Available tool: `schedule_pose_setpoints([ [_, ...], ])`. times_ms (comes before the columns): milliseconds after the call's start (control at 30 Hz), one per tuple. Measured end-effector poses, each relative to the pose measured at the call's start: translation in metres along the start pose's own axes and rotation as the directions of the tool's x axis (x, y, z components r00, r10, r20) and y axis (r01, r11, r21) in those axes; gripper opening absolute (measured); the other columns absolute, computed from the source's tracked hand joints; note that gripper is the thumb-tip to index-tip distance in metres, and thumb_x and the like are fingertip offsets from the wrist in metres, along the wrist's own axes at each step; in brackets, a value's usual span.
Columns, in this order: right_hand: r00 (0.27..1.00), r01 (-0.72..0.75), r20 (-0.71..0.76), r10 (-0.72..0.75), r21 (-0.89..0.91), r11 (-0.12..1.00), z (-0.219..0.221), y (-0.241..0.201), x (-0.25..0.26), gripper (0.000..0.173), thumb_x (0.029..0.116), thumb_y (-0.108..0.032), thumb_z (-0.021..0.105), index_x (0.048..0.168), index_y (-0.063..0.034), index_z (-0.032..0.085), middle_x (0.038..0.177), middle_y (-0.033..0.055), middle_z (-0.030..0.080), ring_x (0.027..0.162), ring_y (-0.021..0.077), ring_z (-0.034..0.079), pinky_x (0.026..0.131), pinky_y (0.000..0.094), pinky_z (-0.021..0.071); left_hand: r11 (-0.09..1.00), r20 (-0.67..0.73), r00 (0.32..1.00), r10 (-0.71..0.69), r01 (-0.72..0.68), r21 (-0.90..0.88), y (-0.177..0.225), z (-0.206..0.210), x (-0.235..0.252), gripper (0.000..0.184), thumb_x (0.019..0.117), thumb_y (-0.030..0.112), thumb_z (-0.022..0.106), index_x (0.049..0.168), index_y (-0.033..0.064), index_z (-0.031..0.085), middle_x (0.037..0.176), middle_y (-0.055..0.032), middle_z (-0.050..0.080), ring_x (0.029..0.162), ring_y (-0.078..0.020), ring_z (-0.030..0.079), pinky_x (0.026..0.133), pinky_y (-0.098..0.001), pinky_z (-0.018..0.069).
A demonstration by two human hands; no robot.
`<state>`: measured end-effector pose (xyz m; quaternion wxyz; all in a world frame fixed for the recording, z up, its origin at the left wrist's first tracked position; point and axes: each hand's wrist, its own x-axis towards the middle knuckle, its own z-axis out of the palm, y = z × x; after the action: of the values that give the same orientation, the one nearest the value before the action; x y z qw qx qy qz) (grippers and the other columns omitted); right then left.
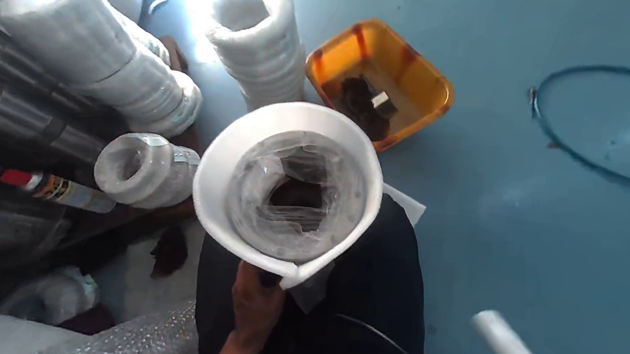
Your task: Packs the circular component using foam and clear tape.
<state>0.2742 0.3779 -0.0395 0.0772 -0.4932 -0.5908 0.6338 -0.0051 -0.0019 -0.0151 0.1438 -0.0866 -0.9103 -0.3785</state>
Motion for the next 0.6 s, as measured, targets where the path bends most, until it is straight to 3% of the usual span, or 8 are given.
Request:
schedule_pose_setpoints([
  [33, 0.990, 0.082, 0.094, -0.104, 0.215, 0.973, 0.006, -0.026, 0.006, 0.024, 0.1026, -0.021, 0.052, 0.121, -0.0091, 0.042, 0.100, 0.0084, 0.072, 0.087, 0.0246, 0.075, 0.076, 0.0414, 0.0641, 1.000, -0.008, 1.000, -0.010, 0.010, -0.005, 0.000, 0.001, 0.000, 0.052, 0.0736, 0.030, 0.082, 0.104, -0.0092, 0.066, 0.089, -0.0151, 0.073, 0.081, -0.0208, 0.073, 0.076, -0.0377, 0.0616],
  [100, 0.924, 0.110, 0.251, -0.287, 0.547, 0.830, 0.034, -0.069, 0.017, 0.039, 0.0933, -0.037, 0.070, 0.126, -0.0181, 0.059, 0.114, 0.0102, 0.074, 0.104, 0.0267, 0.073, 0.091, 0.0436, 0.0600, 0.999, -0.019, 0.999, -0.034, 0.033, -0.037, 0.002, 0.004, -0.001, 0.050, 0.0744, 0.029, 0.081, 0.104, -0.0084, 0.066, 0.085, -0.0112, 0.073, 0.076, -0.0160, 0.073, 0.072, -0.0345, 0.0619],
  [167, 0.822, 0.066, 0.375, -0.428, 0.683, 0.727, 0.076, -0.103, 0.022, 0.048, 0.0851, -0.039, 0.077, 0.128, -0.0192, 0.068, 0.123, 0.0096, 0.072, 0.114, 0.0252, 0.069, 0.099, 0.0448, 0.0559, 0.997, -0.035, 0.999, -0.040, 0.038, -0.067, 0.003, 0.006, -0.001, 0.049, 0.0748, 0.027, 0.080, 0.105, -0.0085, 0.066, 0.083, -0.0095, 0.073, 0.074, -0.0132, 0.072, 0.070, -0.0319, 0.0618],
  [300, 0.602, -0.070, 0.546, -0.583, 0.763, 0.643, 0.167, -0.152, 0.017, 0.052, 0.0868, -0.025, 0.073, 0.137, -0.0145, 0.064, 0.136, 0.0150, 0.065, 0.126, 0.0316, 0.062, 0.103, 0.0492, 0.0537, 0.997, -0.074, 0.996, -0.048, 0.043, -0.067, 0.005, 0.008, -0.001, 0.052, 0.0735, 0.025, 0.079, 0.111, -0.0098, 0.065, 0.079, -0.0061, 0.072, 0.070, -0.0102, 0.070, 0.068, -0.0290, 0.0611],
  [433, 0.500, -0.108, 0.624, -0.601, 0.733, 0.671, 0.227, -0.183, -0.001, 0.047, 0.0854, -0.027, 0.077, 0.130, -0.0143, 0.067, 0.131, 0.0143, 0.067, 0.122, 0.0308, 0.065, 0.099, 0.0465, 0.0564, 0.992, -0.164, 0.981, -0.101, 0.087, -0.093, 0.010, 0.009, 0.000, 0.062, 0.0669, 0.022, 0.083, 0.114, -0.0094, 0.057, 0.077, -0.0053, 0.072, 0.069, -0.0086, 0.071, 0.065, -0.0270, 0.0603],
  [533, 0.374, -0.054, 0.665, -0.647, 0.712, 0.700, 0.251, -0.202, -0.014, 0.046, 0.0829, -0.026, 0.080, 0.126, -0.0158, 0.068, 0.124, 0.0097, 0.068, 0.118, 0.0272, 0.065, 0.100, 0.0463, 0.0547, 0.977, -0.205, 0.962, -0.179, 0.149, -0.154, 0.014, 0.008, 0.004, 0.084, 0.0612, 0.025, 0.086, 0.126, -0.0131, 0.047, 0.094, -0.0141, 0.072, 0.081, -0.0094, 0.071, 0.074, -0.0265, 0.0604],
  [600, 0.273, -0.043, 0.698, -0.662, 0.696, 0.717, 0.259, -0.211, -0.019, 0.052, 0.0833, -0.028, 0.081, 0.131, -0.0152, 0.065, 0.125, 0.0084, 0.067, 0.122, 0.0271, 0.062, 0.106, 0.0485, 0.0505, 0.965, -0.203, 0.953, -0.224, 0.188, -0.180, 0.015, 0.006, 0.007, 0.099, 0.0572, 0.028, 0.088, 0.134, -0.0150, 0.043, 0.115, -0.0255, 0.064, 0.094, -0.0179, 0.069, 0.084, -0.0302, 0.0592],
])
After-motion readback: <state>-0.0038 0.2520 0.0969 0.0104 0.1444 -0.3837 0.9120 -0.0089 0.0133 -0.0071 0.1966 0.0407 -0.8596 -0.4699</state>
